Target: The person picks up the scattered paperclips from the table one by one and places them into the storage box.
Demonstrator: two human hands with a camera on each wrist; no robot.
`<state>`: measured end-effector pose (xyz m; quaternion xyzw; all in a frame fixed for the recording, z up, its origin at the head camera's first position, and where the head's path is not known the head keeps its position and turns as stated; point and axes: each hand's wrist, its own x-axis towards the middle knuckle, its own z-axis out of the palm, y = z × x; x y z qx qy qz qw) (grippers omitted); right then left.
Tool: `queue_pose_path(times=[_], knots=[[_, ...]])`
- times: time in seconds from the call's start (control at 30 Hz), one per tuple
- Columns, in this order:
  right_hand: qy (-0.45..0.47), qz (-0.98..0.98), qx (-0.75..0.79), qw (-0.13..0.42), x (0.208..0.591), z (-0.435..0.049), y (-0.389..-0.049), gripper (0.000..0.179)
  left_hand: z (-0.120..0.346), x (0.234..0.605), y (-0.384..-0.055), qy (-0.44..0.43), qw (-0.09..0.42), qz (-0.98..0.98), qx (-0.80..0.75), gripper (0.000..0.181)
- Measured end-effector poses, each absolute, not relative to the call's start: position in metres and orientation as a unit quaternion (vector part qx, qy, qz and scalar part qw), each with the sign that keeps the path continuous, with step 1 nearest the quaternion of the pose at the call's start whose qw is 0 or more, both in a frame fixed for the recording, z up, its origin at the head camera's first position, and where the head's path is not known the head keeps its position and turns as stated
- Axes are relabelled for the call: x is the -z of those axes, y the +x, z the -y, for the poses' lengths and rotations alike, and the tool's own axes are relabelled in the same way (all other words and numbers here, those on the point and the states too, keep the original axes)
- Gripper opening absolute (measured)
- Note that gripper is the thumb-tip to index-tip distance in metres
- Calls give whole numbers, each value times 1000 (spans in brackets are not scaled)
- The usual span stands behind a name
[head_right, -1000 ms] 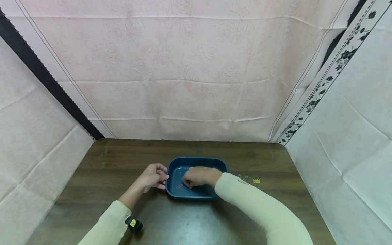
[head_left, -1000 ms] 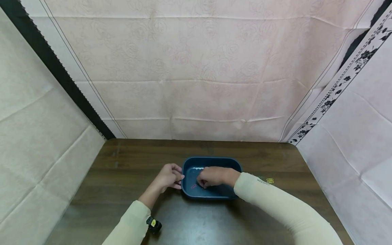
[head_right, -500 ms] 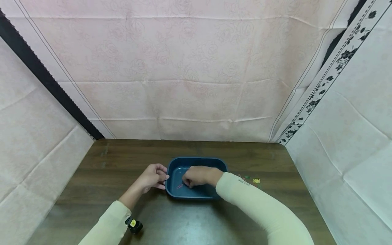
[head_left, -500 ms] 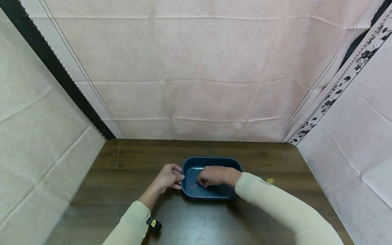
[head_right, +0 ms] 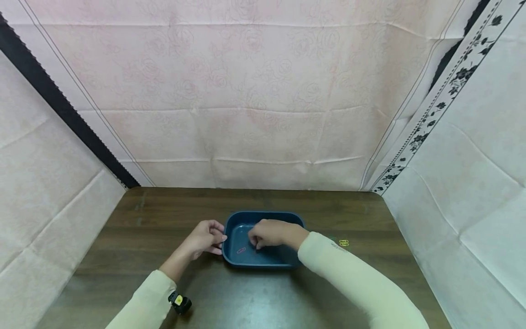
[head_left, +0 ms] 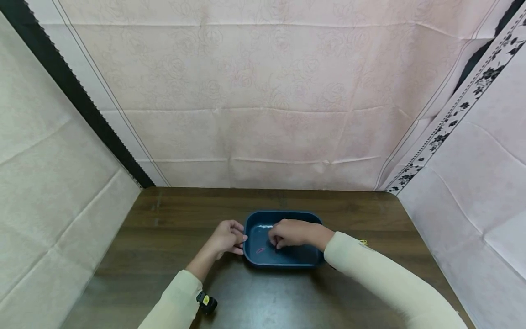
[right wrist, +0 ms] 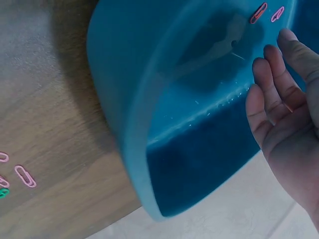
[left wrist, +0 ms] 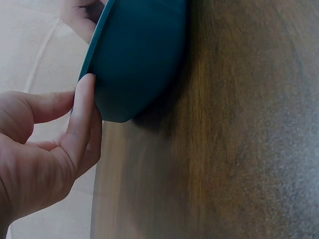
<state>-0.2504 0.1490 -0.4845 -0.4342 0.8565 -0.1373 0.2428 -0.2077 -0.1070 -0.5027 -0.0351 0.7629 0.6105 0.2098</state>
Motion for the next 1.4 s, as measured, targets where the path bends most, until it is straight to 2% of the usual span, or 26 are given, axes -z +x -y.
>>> queue_pose_path(times=[0.47,1.4], knots=[[-415,-873,168,193,467,-179,-236,15,104,504,-205,-28,212,-765,-608,28],[-367,-886,264,101,445,-248,-228,21,106,500,-206,-31,206,-765,-609,27]])
